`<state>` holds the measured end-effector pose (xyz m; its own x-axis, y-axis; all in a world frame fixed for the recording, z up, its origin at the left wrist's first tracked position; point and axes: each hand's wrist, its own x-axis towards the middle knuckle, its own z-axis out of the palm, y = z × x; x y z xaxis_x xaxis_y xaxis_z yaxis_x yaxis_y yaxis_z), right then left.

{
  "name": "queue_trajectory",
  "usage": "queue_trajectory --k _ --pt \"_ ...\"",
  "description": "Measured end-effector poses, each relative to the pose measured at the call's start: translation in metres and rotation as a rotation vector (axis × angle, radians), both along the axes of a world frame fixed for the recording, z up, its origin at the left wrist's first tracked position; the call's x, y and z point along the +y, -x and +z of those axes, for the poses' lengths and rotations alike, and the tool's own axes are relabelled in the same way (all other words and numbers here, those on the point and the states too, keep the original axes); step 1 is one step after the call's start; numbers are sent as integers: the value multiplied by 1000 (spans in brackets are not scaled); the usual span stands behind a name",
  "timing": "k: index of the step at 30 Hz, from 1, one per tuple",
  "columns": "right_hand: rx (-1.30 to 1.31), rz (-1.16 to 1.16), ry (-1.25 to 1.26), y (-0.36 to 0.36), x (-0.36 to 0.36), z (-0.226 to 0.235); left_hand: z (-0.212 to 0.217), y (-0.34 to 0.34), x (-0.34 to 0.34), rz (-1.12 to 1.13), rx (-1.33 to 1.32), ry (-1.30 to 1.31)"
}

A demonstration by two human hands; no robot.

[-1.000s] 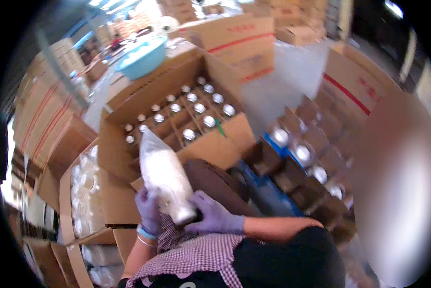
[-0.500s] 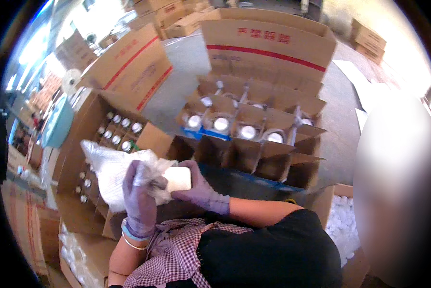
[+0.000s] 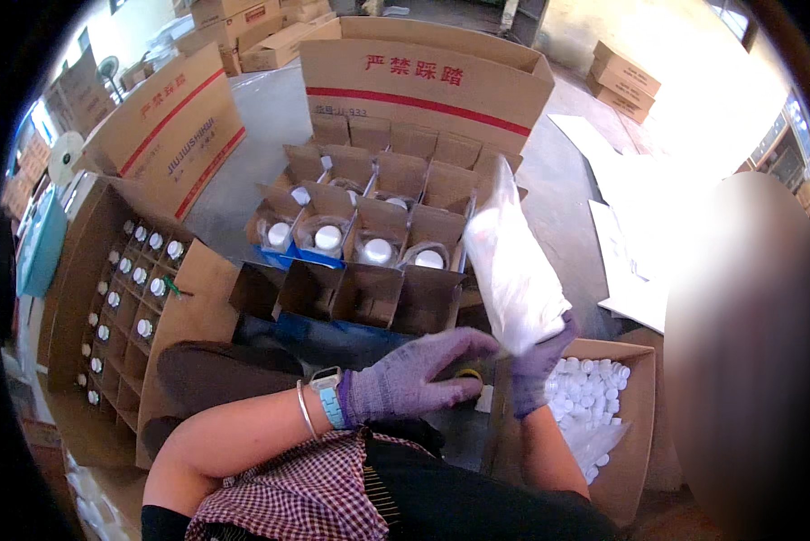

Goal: The person assembles white plastic containers by inserting a lid into the body, wiping the rim with a green tool, and placing the unit into a plastic bag. The person then places the bagged container into a cardboard box.

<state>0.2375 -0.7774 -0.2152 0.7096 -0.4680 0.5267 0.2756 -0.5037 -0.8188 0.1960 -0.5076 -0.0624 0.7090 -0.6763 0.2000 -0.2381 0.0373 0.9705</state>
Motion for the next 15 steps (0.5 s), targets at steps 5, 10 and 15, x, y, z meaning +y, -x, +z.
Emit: queue_trajectory --k 5,10,15 --pt "452 5 368 -71 2 14 -21 17 48 27 111 -180" --pt "704 12 610 -163 17 -1 -36 47 120 306 195 -207" --pt "890 245 560 -222 -7 -76 -34 112 208 816 366 -25"
